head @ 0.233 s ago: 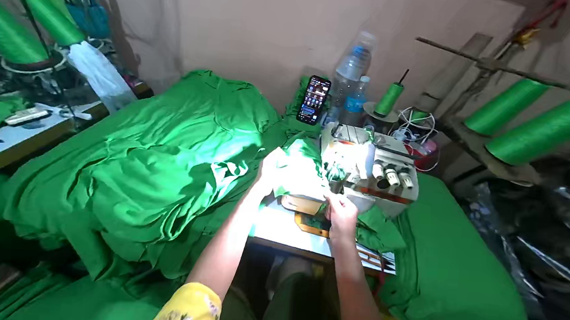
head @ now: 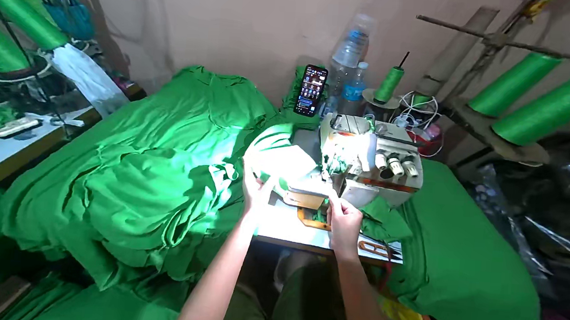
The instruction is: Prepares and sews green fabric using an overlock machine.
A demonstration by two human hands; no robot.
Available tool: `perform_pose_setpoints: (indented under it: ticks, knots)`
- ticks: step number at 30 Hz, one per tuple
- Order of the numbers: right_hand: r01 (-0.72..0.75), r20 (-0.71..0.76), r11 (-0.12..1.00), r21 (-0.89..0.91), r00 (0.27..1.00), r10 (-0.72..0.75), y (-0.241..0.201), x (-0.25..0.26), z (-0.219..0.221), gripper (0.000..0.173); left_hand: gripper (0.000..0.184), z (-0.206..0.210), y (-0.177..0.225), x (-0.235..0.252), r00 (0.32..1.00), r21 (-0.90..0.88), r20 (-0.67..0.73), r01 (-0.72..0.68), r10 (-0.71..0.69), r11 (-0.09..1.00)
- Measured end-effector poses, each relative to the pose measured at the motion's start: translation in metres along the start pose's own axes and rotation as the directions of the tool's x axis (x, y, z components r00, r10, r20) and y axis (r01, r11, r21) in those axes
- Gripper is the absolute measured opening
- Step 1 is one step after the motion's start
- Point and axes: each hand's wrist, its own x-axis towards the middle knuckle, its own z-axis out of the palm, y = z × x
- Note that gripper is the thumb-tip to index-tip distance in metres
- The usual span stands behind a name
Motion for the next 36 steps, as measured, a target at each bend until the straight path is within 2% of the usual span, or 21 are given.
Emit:
perform_pose_setpoints:
  ticks: [2, 5, 7, 10, 12, 15, 16, 18, 20, 22, 24, 25, 27, 29, 30, 31, 32, 33, 34, 35, 36]
  knots:
    - [0.045, 0.069, 0.997, -0.057, 0.997, -0.041, -0.005, -0.010, 0.005, 0.039, 0.099, -0.006, -0.003, -0.037, 0.990, -0.054, -0.112, -0.091, 0.085, 0.994]
    - [0.047, 0.181, 0.993, -0.105, 0.983, -0.027, -0.003, -0.020, 0.018, 0.028, 0.107, -0.008, -0.002, -0.096, 0.980, -0.141, -0.175, -0.116, 0.090, 0.983]
    - [0.072, 0.186, 0.995, -0.073, 0.981, -0.058, 0.004, -0.024, 0.020, 0.019, 0.110, -0.003, -0.002, -0.129, 0.985, -0.152, -0.165, -0.074, 0.049, 0.986]
    - [0.080, 0.092, 0.991, -0.103, 0.993, -0.071, 0.013, -0.021, 0.002, 0.017, 0.110, 0.000, -0.013, -0.157, 0.997, -0.283, -0.080, -0.015, -0.008, 0.959]
    - [0.064, -0.037, 0.964, -0.259, 0.996, -0.076, 0.019, -0.006, -0.020, 0.020, 0.100, -0.003, -0.025, -0.164, 0.997, -0.219, -0.064, -0.066, 0.053, 0.973]
    - [0.065, -0.149, 0.934, -0.352, 0.981, -0.124, 0.024, 0.009, -0.037, 0.020, 0.064, -0.005, -0.034, -0.171, 0.981, -0.082, -0.027, -0.194, 0.192, 0.978]
    - [0.048, -0.155, 0.959, -0.278, 0.983, -0.094, 0.023, 0.007, -0.037, 0.018, 0.051, -0.005, -0.034, -0.170, 0.972, -0.075, 0.019, -0.231, 0.233, 0.970]
    - [-0.098, -0.065, 0.995, -0.002, 0.993, 0.098, 0.009, -0.012, -0.032, 0.009, 0.031, -0.005, -0.026, -0.163, 0.941, -0.041, 0.151, -0.299, 0.301, 0.953]
    - [-0.262, 0.113, 0.948, 0.181, 0.963, 0.245, -0.004, -0.039, -0.026, 0.009, 0.035, -0.004, -0.016, -0.152, 0.897, 0.055, 0.284, -0.367, 0.337, 0.929]
    - [-0.398, 0.248, 0.878, 0.265, 0.908, 0.337, -0.013, -0.058, -0.022, 0.016, 0.042, -0.001, -0.009, -0.141, 0.876, 0.150, 0.349, -0.403, 0.334, 0.903]
    - [-0.437, 0.325, 0.842, 0.316, 0.884, 0.337, -0.014, -0.064, -0.023, 0.018, 0.023, -0.001, -0.004, -0.131, 0.886, 0.147, 0.353, -0.368, 0.299, 0.918]
    - [-0.397, 0.333, 0.857, 0.329, 0.898, 0.289, -0.012, -0.062, -0.025, 0.018, 0.014, -0.005, 0.000, -0.125, 0.886, 0.154, 0.370, -0.356, 0.280, 0.922]
    - [-0.205, 0.291, 0.940, 0.274, 0.949, 0.122, -0.008, -0.055, -0.034, 0.017, 0.004, -0.019, 0.008, -0.115, 0.873, 0.262, 0.374, -0.423, 0.312, 0.868]
    - [0.109, 0.195, 0.993, 0.052, 0.974, -0.117, -0.005, -0.046, -0.043, 0.016, 0.011, -0.033, 0.015, -0.106, 0.846, 0.467, 0.306, -0.533, 0.437, 0.705]
    - [0.241, 0.167, 0.966, -0.089, 0.960, -0.224, -0.004, -0.042, -0.046, 0.018, 0.014, -0.038, 0.017, -0.102, 0.824, 0.543, 0.261, -0.556, 0.502, 0.630]
    - [0.302, 0.177, 0.938, -0.171, 0.946, -0.272, -0.005, -0.041, -0.047, 0.020, 0.015, -0.040, 0.020, -0.100, 0.826, 0.564, 0.219, -0.542, 0.520, 0.623]
    - [0.278, 0.218, 0.950, -0.140, 0.945, -0.244, -0.008, -0.040, -0.047, 0.021, 0.016, -0.040, 0.024, -0.101, 0.869, 0.527, 0.177, -0.481, 0.463, 0.701]
    - [0.153, 0.283, 0.988, -0.009, 0.948, -0.144, -0.011, -0.041, -0.045, 0.021, 0.016, -0.038, 0.031, -0.105, 0.940, 0.410, 0.144, -0.341, 0.310, 0.846]
    - [-0.070, 0.380, 0.988, 0.141, 0.925, 0.011, -0.017, -0.041, -0.044, 0.019, 0.016, -0.035, 0.040, -0.108, 0.988, 0.187, 0.143, -0.090, 0.064, 0.978]
    - [-0.326, 0.497, 0.911, 0.252, 0.851, 0.167, -0.021, -0.038, -0.042, 0.020, 0.024, -0.033, 0.051, -0.107, 0.955, -0.083, 0.202, 0.238, -0.217, 0.968]
    - [-0.521, 0.606, 0.796, 0.307, 0.752, 0.259, -0.020, -0.033, -0.040, 0.025, 0.034, -0.032, 0.057, -0.102, 0.864, -0.295, 0.297, 0.488, -0.406, 0.822]
